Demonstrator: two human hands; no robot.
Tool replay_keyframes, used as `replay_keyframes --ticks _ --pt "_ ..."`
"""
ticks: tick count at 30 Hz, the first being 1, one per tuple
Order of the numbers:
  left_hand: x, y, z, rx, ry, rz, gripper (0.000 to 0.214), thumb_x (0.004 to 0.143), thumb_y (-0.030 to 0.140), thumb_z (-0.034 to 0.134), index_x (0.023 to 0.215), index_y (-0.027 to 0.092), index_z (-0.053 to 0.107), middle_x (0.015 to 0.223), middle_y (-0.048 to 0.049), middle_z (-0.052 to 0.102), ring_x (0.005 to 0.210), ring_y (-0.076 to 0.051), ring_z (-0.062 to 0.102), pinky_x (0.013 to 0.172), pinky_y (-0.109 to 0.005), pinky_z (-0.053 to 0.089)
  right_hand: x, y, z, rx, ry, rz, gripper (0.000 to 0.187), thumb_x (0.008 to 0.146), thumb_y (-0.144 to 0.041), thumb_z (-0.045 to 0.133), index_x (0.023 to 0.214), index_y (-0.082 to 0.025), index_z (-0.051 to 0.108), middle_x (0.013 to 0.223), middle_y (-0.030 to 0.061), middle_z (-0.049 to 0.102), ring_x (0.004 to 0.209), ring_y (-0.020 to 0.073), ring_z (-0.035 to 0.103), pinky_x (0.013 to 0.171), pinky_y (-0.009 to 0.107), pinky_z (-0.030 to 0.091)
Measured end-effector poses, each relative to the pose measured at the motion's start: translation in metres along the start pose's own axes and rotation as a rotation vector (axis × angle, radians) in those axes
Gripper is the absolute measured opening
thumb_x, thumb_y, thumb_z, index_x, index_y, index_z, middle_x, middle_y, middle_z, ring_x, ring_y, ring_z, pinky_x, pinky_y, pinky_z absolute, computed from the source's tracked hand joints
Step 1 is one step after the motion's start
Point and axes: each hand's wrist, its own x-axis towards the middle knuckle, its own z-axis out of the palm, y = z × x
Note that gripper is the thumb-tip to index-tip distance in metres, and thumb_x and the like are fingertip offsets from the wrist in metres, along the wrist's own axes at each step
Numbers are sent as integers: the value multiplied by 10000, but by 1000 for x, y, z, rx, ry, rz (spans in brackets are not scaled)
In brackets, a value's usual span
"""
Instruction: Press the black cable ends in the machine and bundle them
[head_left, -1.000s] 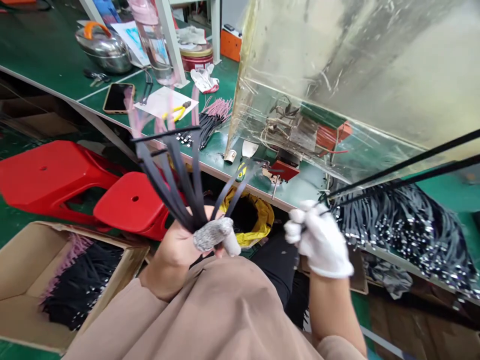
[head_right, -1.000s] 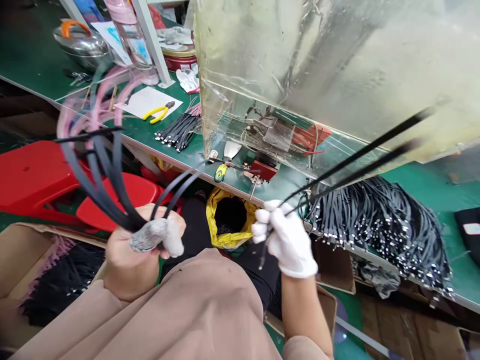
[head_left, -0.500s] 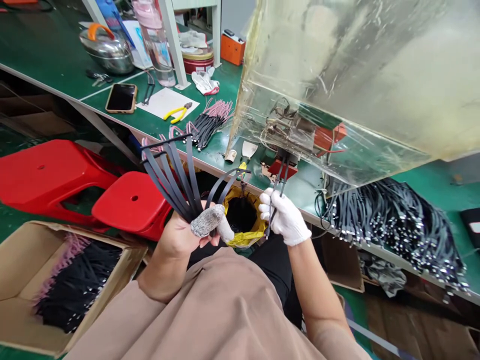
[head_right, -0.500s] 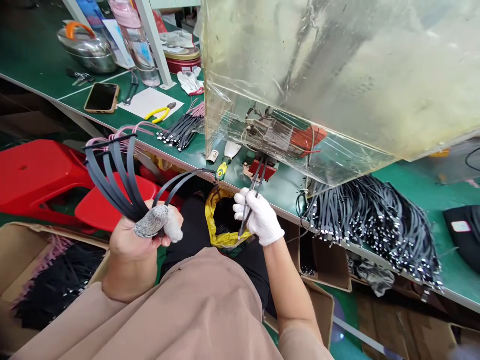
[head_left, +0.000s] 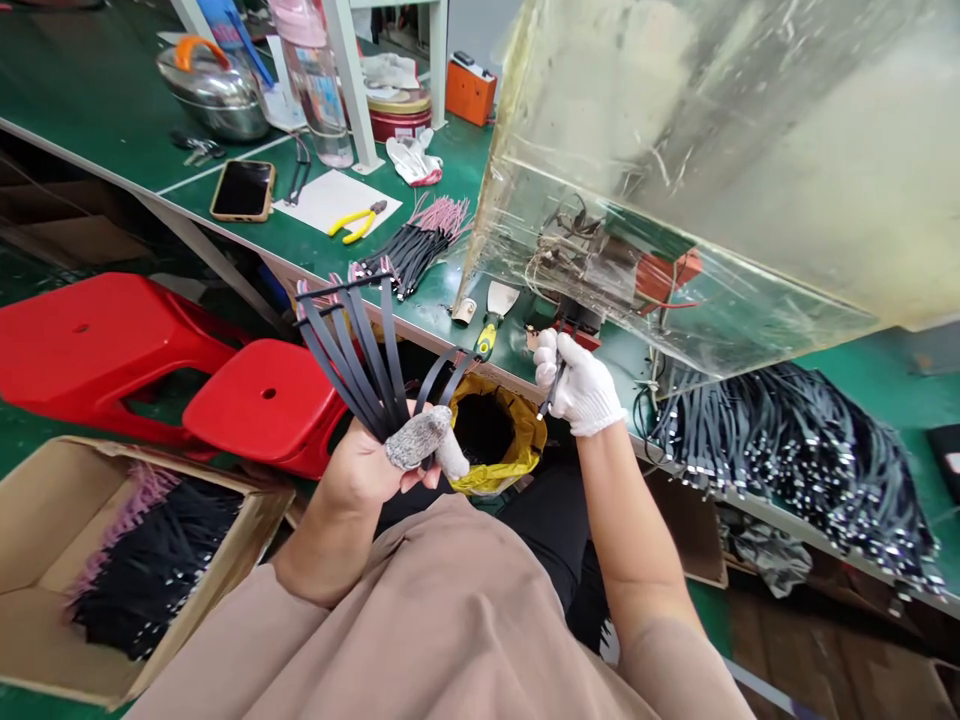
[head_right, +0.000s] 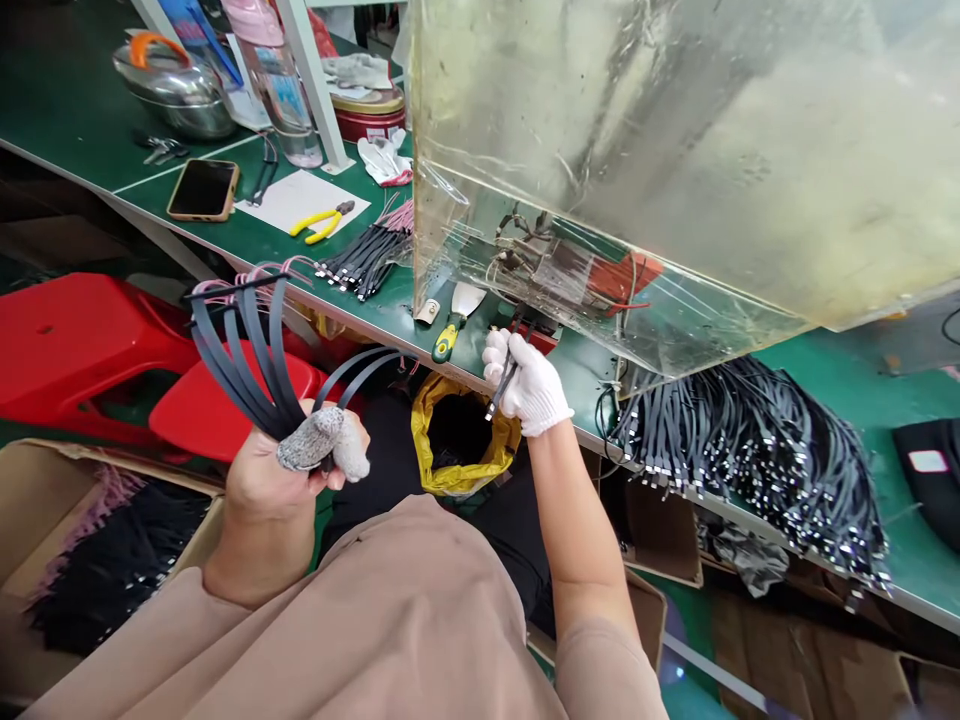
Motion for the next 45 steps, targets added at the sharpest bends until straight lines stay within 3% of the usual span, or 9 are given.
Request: replay_keyframes --ticks 16,21,24,29,31,34,38,42,45 --pt "-5 -7 -9 -49 -22 32 434 642 591 844 603 192 677 439 -26 606 312 -130 505 240 -183 307 11 -13 -10 -77 -20 67 109 991 -171 542 923 -189 625 743 -37 647 582 34 568 475 76 485" --pt "-7 -11 -15 -143 -70 -78 414 628 580 866 648 202 698 503 -29 639 352 -142 538 271 -197 314 7 -14 -11 -50 -33 73 163 1028 -218 491 966 -190 640 776 -27 667 592 41 586 479 94 487" --pt "-9 -19 -19 -119 -139 -164 451 656 606 843 659 177 705 532 -53 653 368 -129 532 312 -198 327 -6 1 -30 -87 -200 120 205 1011 -373 562 1053 -189 642 810 -8 689 632 87 650 499 165 536" --pt "-5 -60 -18 142 -305 -333 540 816 601 714 579 116 692 486 -74 614 367 -77 452 333 -171 268 -20 66 -85 -247 -482 446 719 783 -739 695 1146 -121 639 956 149 741 778 268 743 590 387 621" --pt "-6 -84 -18 266 -393 -395 523 864 546 676 580 108 707 462 -50 589 371 -64 426 348 -167 267 -14 92 -99 -148 -382 392 699 826 -744 642 1163 -132 633 1055 161 738 883 268 741 720 422 635" --pt "-11 -115 -21 389 -401 -453 476 943 426 575 606 122 720 443 14 546 379 -41 382 380 -151 263 6 114 -112 -26 -29 202 438 943 -574 594 1098 -166 625 1026 97 745 889 207 731 787 373 634" --pt "-20 -135 -22 503 -408 -531 465 971 368 489 638 136 716 466 49 557 405 -47 403 394 -154 268 39 122 -128 -145 479 50 199 971 -370 599 903 -193 540 699 -7 656 568 103 631 518 200 547" --pt "-19 -137 -18 539 -421 -558 440 956 352 523 622 142 716 466 43 572 420 -61 443 406 -161 297 60 120 -143 -245 633 -17 249 998 -367 543 833 -225 423 541 -89 483 375 46 399 320 121 270" --pt "-19 -123 -19 530 -478 -592 432 910 392 627 574 133 707 467 1 594 429 -79 473 426 -180 340 67 111 -153 -310 658 -42 270 1018 -355 488 806 -229 376 529 -104 425 355 39 323 312 128 221"
